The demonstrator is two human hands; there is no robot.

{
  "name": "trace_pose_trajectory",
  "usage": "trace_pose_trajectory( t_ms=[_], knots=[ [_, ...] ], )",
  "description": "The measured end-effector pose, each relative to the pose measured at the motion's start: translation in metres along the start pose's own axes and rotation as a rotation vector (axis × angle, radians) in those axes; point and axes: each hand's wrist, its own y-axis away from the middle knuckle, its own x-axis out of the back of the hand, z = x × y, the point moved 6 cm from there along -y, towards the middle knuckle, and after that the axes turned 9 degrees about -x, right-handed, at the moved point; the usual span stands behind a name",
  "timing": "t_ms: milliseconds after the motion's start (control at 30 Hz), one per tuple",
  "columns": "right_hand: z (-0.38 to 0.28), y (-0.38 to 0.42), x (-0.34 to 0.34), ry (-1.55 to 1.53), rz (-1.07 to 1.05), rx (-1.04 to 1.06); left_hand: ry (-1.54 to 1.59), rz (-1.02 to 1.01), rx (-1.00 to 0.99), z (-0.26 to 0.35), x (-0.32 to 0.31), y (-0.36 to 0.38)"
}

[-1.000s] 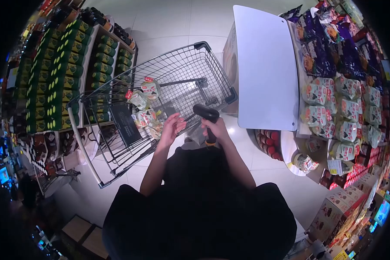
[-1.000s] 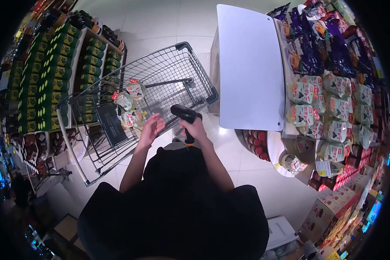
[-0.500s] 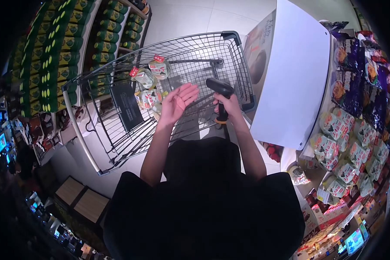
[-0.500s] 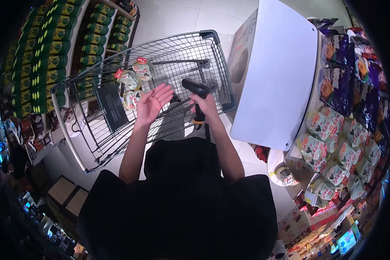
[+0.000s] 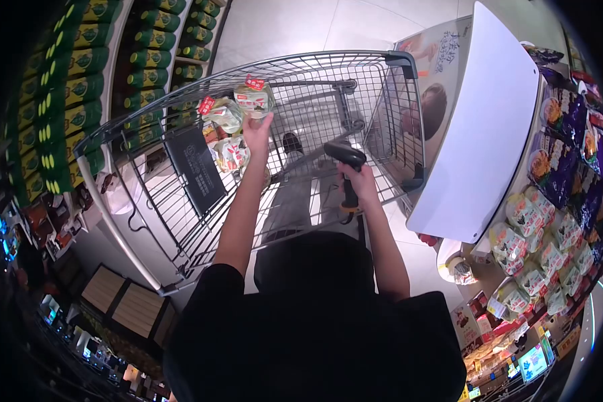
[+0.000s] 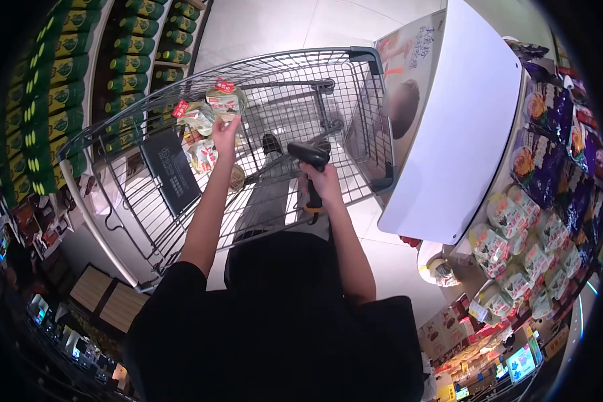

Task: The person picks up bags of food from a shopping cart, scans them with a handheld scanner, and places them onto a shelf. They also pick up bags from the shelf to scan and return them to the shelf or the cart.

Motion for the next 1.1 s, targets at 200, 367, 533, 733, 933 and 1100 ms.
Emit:
trace_pose_trajectory(
  t_ms=[200,367,533,733,933,1100],
  knots=[
    [0.005,-0.002,0.006,-0.094,0.136,0.008,-0.796,0.127,-0.366,-0.036,-0.011,-0.086],
    [0.005,-0.009,0.006,-0.149,0.191,0.033,-1.035,0.251,-0.306,-0.06,-0.016,-0.12],
    [0.007,-0.009,0.002,-0.158,0.156,-0.052,-0.682,0.189,-0.318,-0.047,-0.011,-0.109],
    [0.007,-0.006,0.003,-0.085,0.141,-0.034,-0.533,0.091,-0.223,-0.051,0.007,-0.099],
    [-0.001,0.007,0.001,-0.087,0.104,0.022,0.029,-0.162,-0.089,-0.042,0.028,-0.031],
    [-0.027,0.032,0.0,-0.045,0.005,0.155,0.551,-0.412,0.36,-0.042,0.024,0.06]
  ],
)
